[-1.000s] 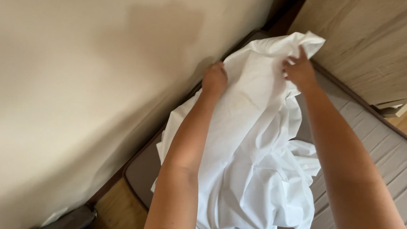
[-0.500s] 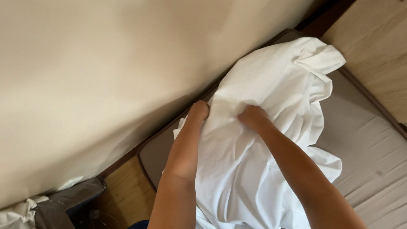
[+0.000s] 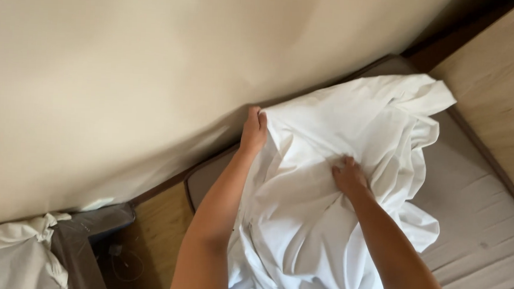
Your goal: The person unfolds a white sheet on a mattress, spreads it out, and then folds it by hand. The person kneels on the floor during the process to manage the large fabric.
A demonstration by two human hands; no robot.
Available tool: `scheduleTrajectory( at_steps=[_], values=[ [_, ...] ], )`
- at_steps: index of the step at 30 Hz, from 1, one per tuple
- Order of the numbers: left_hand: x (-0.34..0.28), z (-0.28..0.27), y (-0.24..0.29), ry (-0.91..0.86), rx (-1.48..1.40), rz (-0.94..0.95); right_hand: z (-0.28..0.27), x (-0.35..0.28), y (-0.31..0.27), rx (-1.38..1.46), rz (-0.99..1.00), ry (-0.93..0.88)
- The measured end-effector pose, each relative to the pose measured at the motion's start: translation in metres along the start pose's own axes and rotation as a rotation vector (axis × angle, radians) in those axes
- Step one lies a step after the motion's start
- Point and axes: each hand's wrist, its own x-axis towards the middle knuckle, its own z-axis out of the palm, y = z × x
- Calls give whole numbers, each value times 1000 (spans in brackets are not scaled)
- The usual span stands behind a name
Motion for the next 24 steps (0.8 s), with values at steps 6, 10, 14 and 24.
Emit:
scheduleTrajectory(
  at_steps=[6, 10, 14, 24],
  values=[
    [-18, 30, -9, -105, -32, 154, 10, 43, -6, 497, -51, 130],
    [-49, 34, 7, -204, -13, 374, -51, -7, -117, 845, 64, 18],
    [-69, 24, 2, -453, -212, 169, -34, 32, -113, 759, -17, 56],
    [-16, 56, -114, -464, 217, 20, -89, 6, -110, 1140, -134, -250]
  ],
)
